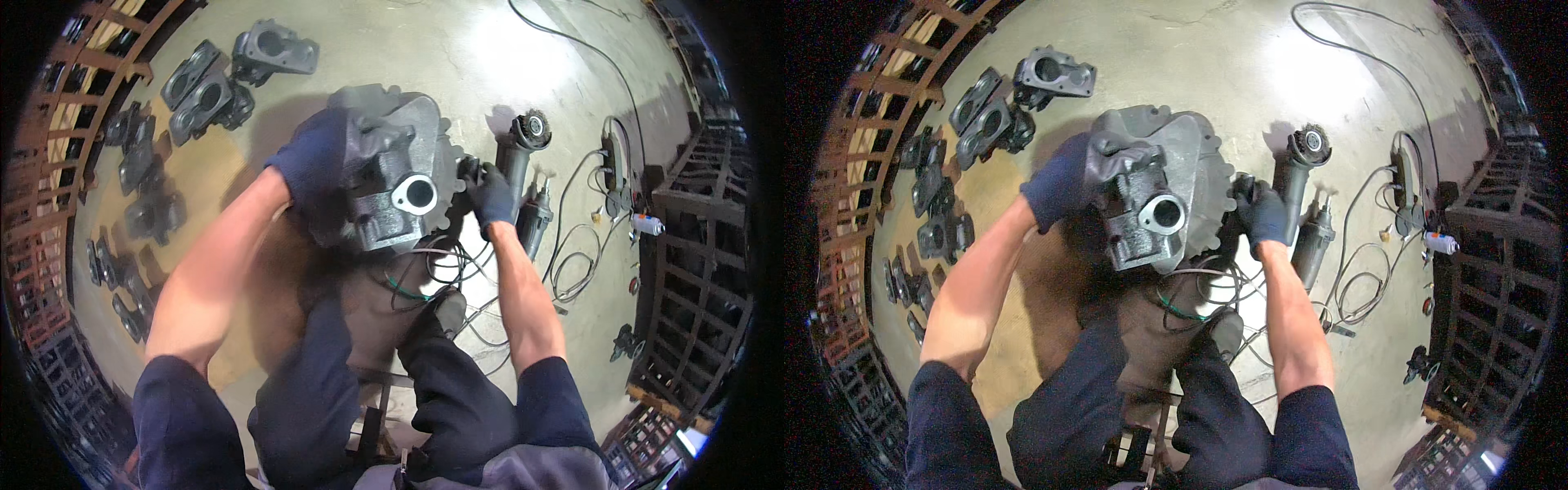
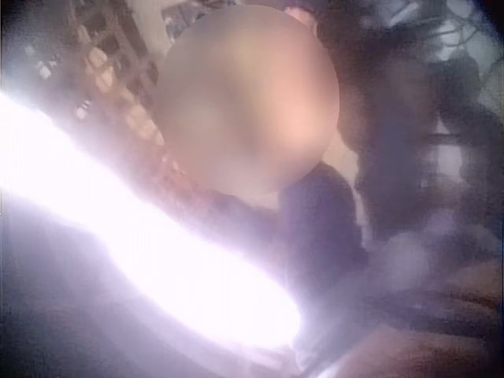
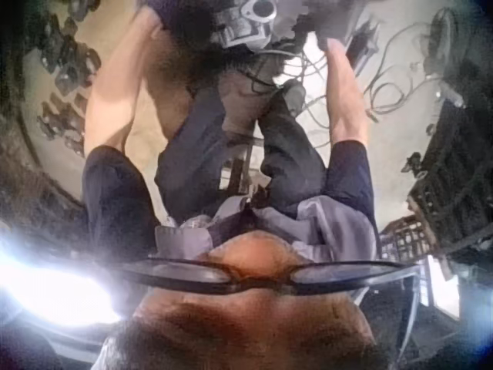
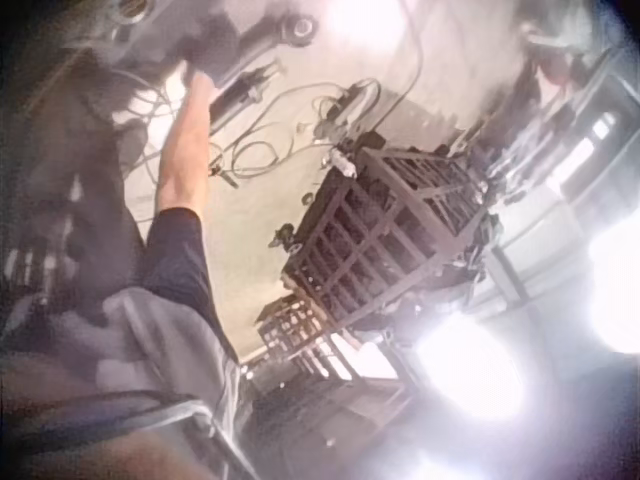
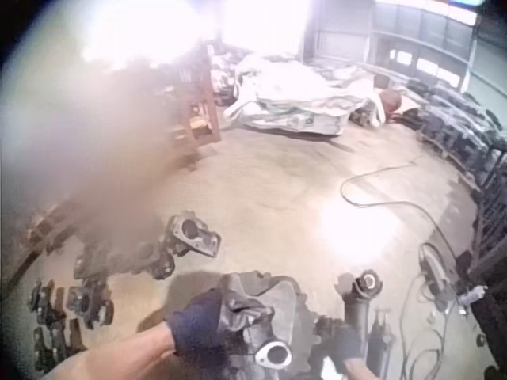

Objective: The person sits on the floor and uses a handheld angle grinder to smooth the surfaces of metal engine blocks. They rotate the parts to access different sides, then place the finished pieces onto a nearby table.

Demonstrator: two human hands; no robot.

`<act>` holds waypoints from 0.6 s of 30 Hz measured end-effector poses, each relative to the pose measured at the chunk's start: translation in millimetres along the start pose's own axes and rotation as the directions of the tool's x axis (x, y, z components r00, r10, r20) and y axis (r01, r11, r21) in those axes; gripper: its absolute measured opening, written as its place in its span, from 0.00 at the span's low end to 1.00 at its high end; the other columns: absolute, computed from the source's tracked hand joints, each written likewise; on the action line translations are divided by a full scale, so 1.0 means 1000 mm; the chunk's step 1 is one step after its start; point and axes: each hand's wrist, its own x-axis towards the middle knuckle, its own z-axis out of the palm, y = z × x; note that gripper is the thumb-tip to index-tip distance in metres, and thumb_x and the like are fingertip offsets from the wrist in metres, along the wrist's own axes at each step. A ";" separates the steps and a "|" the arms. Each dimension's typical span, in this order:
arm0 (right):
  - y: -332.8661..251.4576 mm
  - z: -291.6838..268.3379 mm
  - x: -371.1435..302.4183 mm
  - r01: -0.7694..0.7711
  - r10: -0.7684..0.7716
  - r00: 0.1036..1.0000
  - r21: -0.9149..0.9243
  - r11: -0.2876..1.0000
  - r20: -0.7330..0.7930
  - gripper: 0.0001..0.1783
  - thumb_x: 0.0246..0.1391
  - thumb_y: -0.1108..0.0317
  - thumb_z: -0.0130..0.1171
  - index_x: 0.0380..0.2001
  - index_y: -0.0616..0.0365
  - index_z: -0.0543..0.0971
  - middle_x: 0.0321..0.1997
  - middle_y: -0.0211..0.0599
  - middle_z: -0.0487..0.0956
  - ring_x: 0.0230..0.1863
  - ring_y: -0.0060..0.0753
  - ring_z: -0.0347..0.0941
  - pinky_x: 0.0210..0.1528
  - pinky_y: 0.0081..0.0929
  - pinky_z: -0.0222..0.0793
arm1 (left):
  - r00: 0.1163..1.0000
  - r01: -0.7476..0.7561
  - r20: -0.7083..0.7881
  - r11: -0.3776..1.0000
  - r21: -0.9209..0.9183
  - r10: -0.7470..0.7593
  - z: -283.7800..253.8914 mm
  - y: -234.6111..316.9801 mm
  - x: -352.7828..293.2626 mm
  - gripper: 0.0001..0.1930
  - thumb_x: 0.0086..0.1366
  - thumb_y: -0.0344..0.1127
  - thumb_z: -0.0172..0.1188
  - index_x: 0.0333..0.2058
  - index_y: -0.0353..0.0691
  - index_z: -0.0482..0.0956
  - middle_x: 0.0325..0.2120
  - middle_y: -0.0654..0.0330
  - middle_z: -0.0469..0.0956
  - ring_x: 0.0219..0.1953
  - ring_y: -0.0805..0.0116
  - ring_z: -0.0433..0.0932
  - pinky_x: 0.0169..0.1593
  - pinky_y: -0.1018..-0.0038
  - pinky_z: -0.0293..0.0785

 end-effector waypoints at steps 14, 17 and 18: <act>0.021 -0.021 0.009 -0.444 0.365 0.890 0.339 0.830 0.271 0.31 0.48 0.58 0.69 0.55 0.60 0.78 0.42 0.55 0.84 0.43 0.51 0.82 0.45 0.39 0.77 | 0.992 0.117 0.060 0.977 -0.181 -0.107 0.002 0.028 0.005 0.19 0.71 0.43 0.57 0.49 0.34 0.84 0.43 0.50 0.85 0.44 0.65 0.82 0.51 0.70 0.76; 0.019 -0.046 -0.013 -0.392 0.183 0.915 0.689 0.610 0.359 0.29 0.50 0.62 0.70 0.54 0.64 0.78 0.36 0.44 0.83 0.35 0.34 0.79 0.39 0.31 0.76 | 0.984 0.173 0.085 0.965 -0.195 -0.159 -0.002 0.019 -0.003 0.20 0.71 0.45 0.56 0.51 0.34 0.82 0.42 0.49 0.85 0.44 0.63 0.82 0.51 0.69 0.75; -0.002 -0.072 -0.026 -0.363 0.193 0.930 0.719 0.593 0.312 0.28 0.51 0.62 0.69 0.53 0.64 0.78 0.35 0.40 0.82 0.35 0.30 0.78 0.38 0.29 0.75 | 0.964 0.262 0.049 0.964 -0.051 -0.260 0.003 -0.003 -0.002 0.22 0.71 0.45 0.56 0.53 0.33 0.79 0.43 0.51 0.84 0.44 0.65 0.81 0.51 0.70 0.75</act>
